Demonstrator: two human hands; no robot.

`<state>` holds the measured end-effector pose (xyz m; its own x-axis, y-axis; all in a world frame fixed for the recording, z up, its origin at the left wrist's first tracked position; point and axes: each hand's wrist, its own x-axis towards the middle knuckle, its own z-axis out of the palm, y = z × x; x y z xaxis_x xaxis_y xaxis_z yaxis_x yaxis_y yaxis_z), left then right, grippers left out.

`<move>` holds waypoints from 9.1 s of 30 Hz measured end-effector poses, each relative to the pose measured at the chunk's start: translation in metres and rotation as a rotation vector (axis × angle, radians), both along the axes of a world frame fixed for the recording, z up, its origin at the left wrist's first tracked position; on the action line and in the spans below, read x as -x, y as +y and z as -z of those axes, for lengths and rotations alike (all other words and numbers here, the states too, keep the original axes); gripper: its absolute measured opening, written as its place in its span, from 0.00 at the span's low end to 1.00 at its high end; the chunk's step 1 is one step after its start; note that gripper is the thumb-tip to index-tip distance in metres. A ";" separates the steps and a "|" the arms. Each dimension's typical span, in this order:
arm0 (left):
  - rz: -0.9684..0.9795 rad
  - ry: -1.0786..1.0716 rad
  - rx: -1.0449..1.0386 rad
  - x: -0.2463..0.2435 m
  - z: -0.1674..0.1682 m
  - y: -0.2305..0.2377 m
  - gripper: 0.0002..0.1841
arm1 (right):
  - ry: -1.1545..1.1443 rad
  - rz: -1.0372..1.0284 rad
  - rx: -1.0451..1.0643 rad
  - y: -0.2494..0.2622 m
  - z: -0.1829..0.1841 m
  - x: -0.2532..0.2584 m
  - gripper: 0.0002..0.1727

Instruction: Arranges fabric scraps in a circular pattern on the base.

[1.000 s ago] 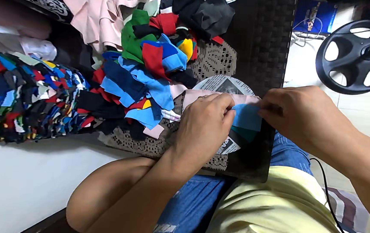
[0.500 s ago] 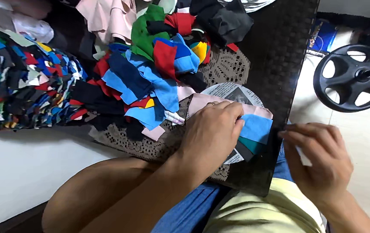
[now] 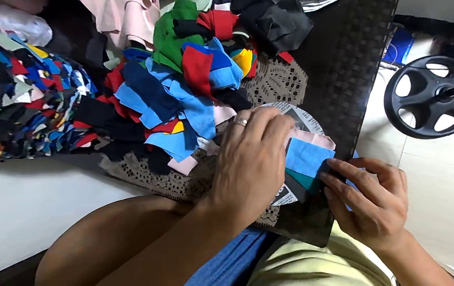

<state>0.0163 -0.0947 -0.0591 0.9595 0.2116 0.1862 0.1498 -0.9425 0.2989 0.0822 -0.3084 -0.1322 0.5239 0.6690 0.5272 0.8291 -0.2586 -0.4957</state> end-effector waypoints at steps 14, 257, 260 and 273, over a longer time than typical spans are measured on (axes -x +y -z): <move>0.173 0.103 -0.108 0.017 0.037 -0.028 0.37 | 0.417 0.139 -0.253 -0.030 0.005 -0.011 0.18; 0.159 0.033 0.103 -0.024 0.003 -0.012 0.06 | 0.201 0.254 0.161 0.015 -0.032 -0.008 0.07; 0.153 0.033 0.116 -0.023 0.001 -0.010 0.06 | 0.317 0.213 0.120 0.014 -0.034 -0.012 0.08; 0.155 0.309 0.399 -0.005 -0.037 0.010 0.01 | 0.658 0.101 0.022 0.002 -0.048 -0.001 0.07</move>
<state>0.0213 -0.0844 -0.0221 0.9826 0.0592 -0.1760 0.1552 -0.7822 0.6033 0.0829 -0.3066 -0.0837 0.7925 0.6067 0.0626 0.3262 -0.3348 -0.8840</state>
